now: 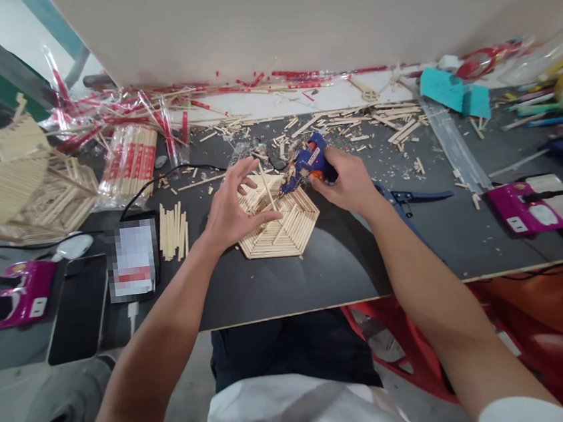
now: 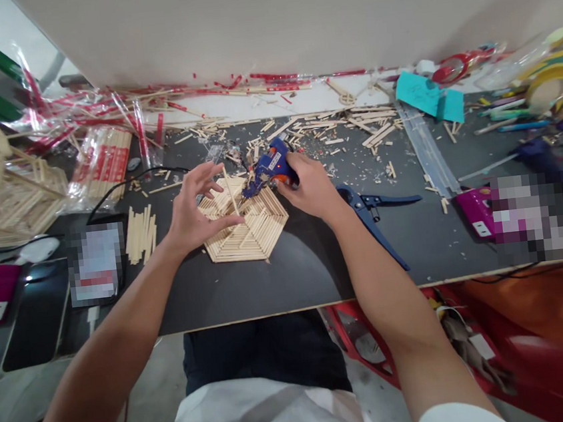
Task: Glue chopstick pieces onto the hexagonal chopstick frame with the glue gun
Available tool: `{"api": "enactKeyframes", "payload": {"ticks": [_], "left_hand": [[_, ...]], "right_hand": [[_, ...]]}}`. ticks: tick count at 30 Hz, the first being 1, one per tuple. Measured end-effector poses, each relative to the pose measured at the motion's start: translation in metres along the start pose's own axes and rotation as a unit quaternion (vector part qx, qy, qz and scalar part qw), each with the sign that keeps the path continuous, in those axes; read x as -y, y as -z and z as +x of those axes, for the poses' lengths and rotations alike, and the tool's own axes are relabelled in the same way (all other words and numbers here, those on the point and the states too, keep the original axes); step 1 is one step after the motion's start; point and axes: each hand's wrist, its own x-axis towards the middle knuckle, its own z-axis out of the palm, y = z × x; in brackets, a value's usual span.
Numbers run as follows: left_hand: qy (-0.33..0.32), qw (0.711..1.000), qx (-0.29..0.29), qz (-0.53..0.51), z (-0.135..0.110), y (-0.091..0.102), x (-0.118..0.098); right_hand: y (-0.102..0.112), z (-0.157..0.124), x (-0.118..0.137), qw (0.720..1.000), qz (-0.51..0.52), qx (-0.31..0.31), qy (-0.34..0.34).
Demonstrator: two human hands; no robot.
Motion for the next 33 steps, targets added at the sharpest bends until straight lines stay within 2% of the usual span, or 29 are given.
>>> {"api": "enactKeyframes", "payload": {"ticks": [7,14,23,33], "left_hand": [[-0.014,1.0,-0.012,0.003,-0.0005,-0.0009,-0.0011],[0.009,1.0,-0.006,0.0,-0.001,-0.0029,-0.0031],[-0.027,0.999,-0.024,-0.023,-0.0022,-0.0078,0.0016],[-0.014,1.0,-0.008,-0.019,-0.0018,-0.0065,-0.0032]], "right_hand": [[-0.0007,0.0005,-0.0011,1.0,0.02,0.002,0.01],[-0.0002,0.0002,0.0003,1.0,0.015,-0.003,0.007],[-0.0002,-0.0002,-0.0041,1.0,0.003,-0.013,0.027],[-0.0019,-0.0016,-0.0067,0.999,-0.036,-0.013,-0.01]]}}
